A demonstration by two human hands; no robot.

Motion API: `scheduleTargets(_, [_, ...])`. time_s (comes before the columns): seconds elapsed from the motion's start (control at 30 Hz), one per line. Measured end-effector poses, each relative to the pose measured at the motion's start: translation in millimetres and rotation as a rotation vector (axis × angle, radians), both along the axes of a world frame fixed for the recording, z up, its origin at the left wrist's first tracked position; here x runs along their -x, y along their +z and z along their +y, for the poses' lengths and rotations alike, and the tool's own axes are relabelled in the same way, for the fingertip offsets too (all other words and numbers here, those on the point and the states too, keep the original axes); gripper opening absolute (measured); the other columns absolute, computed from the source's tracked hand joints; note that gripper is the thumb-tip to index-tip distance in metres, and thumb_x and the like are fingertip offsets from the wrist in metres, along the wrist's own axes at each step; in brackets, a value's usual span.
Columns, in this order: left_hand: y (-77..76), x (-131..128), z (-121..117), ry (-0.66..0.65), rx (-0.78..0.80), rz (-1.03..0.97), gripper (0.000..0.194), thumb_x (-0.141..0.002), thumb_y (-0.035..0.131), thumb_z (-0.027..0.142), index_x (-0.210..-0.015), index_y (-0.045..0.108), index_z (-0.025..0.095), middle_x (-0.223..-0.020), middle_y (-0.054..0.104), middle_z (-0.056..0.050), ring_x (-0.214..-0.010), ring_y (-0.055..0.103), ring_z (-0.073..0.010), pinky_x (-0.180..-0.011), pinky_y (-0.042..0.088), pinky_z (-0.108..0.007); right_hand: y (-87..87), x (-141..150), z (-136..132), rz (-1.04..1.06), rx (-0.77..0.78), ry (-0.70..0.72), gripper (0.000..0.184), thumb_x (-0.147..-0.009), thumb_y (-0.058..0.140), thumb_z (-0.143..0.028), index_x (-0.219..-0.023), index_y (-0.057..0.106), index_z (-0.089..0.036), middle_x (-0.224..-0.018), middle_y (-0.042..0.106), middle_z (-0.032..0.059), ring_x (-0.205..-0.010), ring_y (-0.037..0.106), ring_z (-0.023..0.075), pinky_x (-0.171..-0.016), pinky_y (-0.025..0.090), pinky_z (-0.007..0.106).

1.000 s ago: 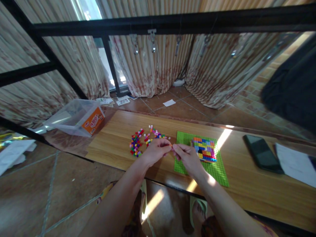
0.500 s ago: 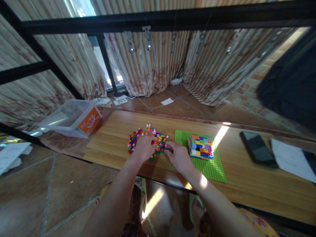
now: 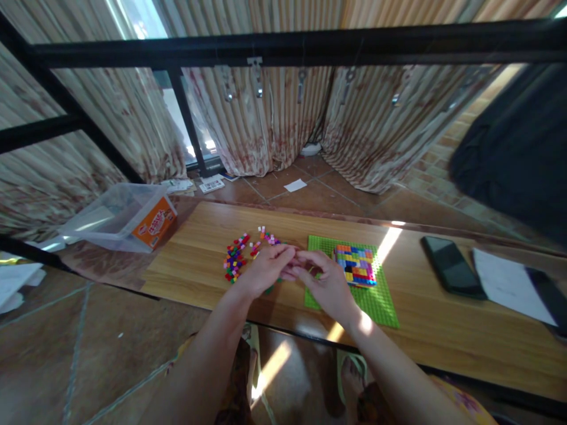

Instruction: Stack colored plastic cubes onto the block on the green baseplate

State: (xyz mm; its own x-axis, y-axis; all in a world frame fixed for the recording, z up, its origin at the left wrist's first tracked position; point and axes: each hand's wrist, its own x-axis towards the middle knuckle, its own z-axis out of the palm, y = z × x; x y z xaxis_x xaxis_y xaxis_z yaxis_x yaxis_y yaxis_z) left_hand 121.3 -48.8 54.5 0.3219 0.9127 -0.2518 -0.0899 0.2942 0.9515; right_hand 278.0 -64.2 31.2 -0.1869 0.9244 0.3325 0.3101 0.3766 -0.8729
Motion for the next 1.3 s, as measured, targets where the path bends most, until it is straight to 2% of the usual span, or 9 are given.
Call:
scheduleTargets(0.2, [1.6, -11.1, -6.3, -0.041, 0.115, -0.273, 0.041, -0.083, 0.064, 0.034, -0.12, 0.061, 0.015, -0.099, 0.07, -0.01, -0.076, 0.065, -0.0142, -0.071, 0.055, -0.028, 5.9, -9.5, -3.2, 0.022, -0.047, -0.007, 0.017, -0.083, 0.065, -0.025, -0.099, 0.07, -0.023, -0.094, 0.064, 0.0034, -0.084, 0.06, 0.0143, -0.076, 0.05, 0.028])
scheduleTargets(0.33, [4.8, -20.2, -7.0, -0.072, 0.14, -0.345, 0.041, -0.083, 0.065, 0.031, -0.121, 0.061, 0.017, -0.096, 0.07, -0.009, -0.077, 0.066, -0.015, -0.073, 0.056, -0.031, 8.7, -15.3, -5.5, 0.035, -0.069, -0.023, 0.015, -0.084, 0.063, -0.025, -0.098, 0.07, -0.024, -0.093, 0.064, 0.0028, -0.08, 0.06, 0.0129, -0.073, 0.05, 0.027])
scheduleTargets(0.5, [8.2, -24.5, -1.3, -0.057, 0.138, -0.215, 0.04, -0.087, 0.059, 0.04, -0.117, 0.061, 0.014, -0.087, 0.071, -0.01, -0.07, 0.067, -0.015, -0.065, 0.054, -0.026, 12.3, -30.7, -9.7, 0.047, -0.091, -0.127, 0.007, -0.081, 0.065, -0.024, -0.086, 0.069, -0.021, -0.085, 0.066, 0.0018, -0.076, 0.06, 0.0127, -0.073, 0.05, 0.028])
scheduleTargets(0.7, [4.1, -29.2, 3.2, -0.063, 0.076, -0.012, 0.036, -0.082, 0.066, 0.034, -0.111, 0.062, 0.013, -0.097, 0.072, -0.011, -0.076, 0.067, -0.0138, -0.071, 0.052, -0.026, 19.2, -86.2, -5.3, 0.13, 0.127, -0.339, 0.013, -0.075, 0.067, -0.032, -0.077, 0.07, -0.019, -0.077, 0.071, 0.0017, -0.067, 0.062, 0.014, -0.065, 0.051, 0.029])
scheduleTargets(0.73, [3.0, -30.7, 3.3, -0.072, 0.075, 0.011, 0.036, -0.082, 0.067, 0.033, -0.11, 0.063, 0.013, -0.097, 0.072, -0.011, -0.075, 0.067, -0.0133, -0.071, 0.052, -0.026, 20.5, -98.2, -3.4, 0.084, 0.153, -0.33, 0.016, -0.075, 0.067, -0.033, -0.082, 0.071, -0.019, -0.08, 0.072, 0.0026, -0.069, 0.063, 0.0151, -0.067, 0.051, 0.03])
scheduleTargets(0.8, [1.0, -34.2, 3.4, -0.094, 0.075, 0.044, 0.035, -0.081, 0.067, 0.032, -0.11, 0.063, 0.013, -0.096, 0.072, -0.01, -0.075, 0.067, -0.0129, -0.072, 0.051, -0.026, 22.0, -120.0, 0.0, -0.03, 0.18, -0.452, 0.02, -0.075, 0.065, -0.034, -0.086, 0.073, -0.019, -0.077, 0.073, 0.0035, -0.068, 0.064, 0.0169, -0.065, 0.05, 0.031])
scheduleTargets(0.93, [-2.0, -41.2, 4.8, -0.114, 0.067, 0.08, 0.032, -0.081, 0.066, 0.03, -0.108, 0.064, 0.014, -0.095, 0.072, -0.009, -0.075, 0.066, -0.0127, -0.072, 0.05, -0.027, 18.3, -142.6, 2.9, -0.322, 0.121, -0.548, 0.023, -0.081, 0.057, -0.035, -0.085, 0.075, -0.02, -0.081, 0.074, 0.0058, -0.073, 0.067, 0.0201, -0.068, 0.05, 0.032])
scheduleTargets(1.1, [-4.1, -49.3, 7.2, -0.117, 0.051, 0.113, 0.03, -0.08, 0.066, 0.028, -0.106, 0.064, 0.013, -0.093, 0.072, -0.009, -0.072, 0.065, -0.0124, -0.069, 0.049, -0.026, 9.9, -138.7, 2.1, -0.64, -0.027, -0.481, 0.027, -0.088, 0.049, -0.031, -0.086, 0.074, -0.023, -0.084, 0.072, 0.0055, -0.071, 0.065, 0.0193, -0.062, 0.045, 0.03])
scheduleTargets(1.3, [-3.2, -57.4, 7.2, -0.138, 0.038, 0.163, 0.028, -0.08, 0.063, 0.025, -0.105, 0.064, 0.012, -0.09, 0.072, -0.008, -0.07, 0.065, -0.0122, -0.067, 0.048, -0.026, 7.7, -133.3, 3.0, -0.763, -0.052, -0.443, 0.028, -0.09, 0.047, -0.026, -0.088, 0.074, -0.023, -0.083, 0.07, 0.0053, -0.065, 0.063, 0.0172, -0.06, 0.041, 0.027])
